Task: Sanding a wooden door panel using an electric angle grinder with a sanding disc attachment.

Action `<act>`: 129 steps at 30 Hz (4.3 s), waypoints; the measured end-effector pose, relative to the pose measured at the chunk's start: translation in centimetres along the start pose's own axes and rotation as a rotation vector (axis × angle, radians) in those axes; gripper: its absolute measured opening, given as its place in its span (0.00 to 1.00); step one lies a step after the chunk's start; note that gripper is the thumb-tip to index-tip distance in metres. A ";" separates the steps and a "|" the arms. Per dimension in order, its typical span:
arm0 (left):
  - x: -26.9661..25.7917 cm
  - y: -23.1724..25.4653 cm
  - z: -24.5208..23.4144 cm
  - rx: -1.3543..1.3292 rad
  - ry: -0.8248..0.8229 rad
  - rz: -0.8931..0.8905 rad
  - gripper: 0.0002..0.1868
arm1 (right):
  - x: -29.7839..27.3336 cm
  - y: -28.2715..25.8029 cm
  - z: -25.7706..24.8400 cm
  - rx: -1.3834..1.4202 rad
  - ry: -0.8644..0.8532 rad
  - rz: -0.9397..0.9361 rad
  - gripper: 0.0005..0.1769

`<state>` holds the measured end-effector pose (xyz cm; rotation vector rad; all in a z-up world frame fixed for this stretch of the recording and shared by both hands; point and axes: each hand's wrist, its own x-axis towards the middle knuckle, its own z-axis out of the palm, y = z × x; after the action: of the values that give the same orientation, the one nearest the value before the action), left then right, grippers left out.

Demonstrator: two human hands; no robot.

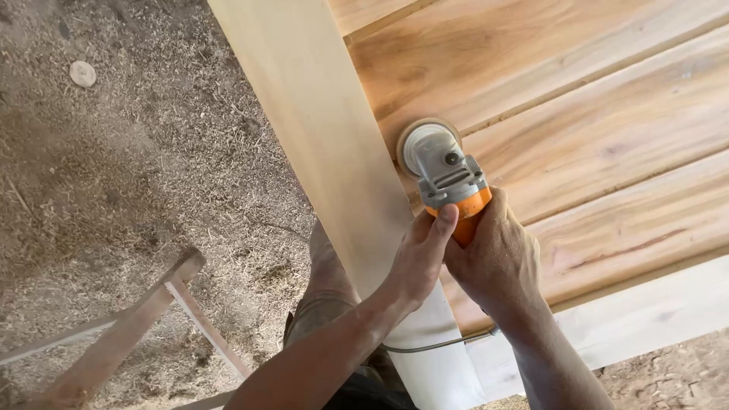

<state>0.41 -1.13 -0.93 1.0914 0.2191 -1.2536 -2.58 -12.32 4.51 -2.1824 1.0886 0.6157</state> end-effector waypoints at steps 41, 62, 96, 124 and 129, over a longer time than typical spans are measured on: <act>3.2 -13.1 17.0 0.098 -0.123 -0.026 0.40 | -2.1 20.9 -7.1 -0.189 0.034 0.050 0.27; 21.9 -15.4 34.7 0.525 -0.384 -0.225 0.55 | 7.0 33.9 -18.8 -0.094 0.256 0.240 0.31; 6.8 -5.6 8.1 0.108 -0.081 -0.098 0.41 | 4.6 9.4 -5.6 -0.139 -0.028 0.026 0.33; 15.2 -12.1 26.4 0.186 -0.162 -0.023 0.45 | 6.9 30.2 -15.0 -0.320 0.172 0.017 0.29; 23.0 -11.3 31.2 0.440 -0.286 -0.143 0.51 | 10.7 33.6 -18.0 -0.255 0.234 0.035 0.32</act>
<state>-13.49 -38.67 -6.40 1.2650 -0.2111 -1.6161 -21.99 -46.52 -0.32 -2.5093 1.2270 0.5497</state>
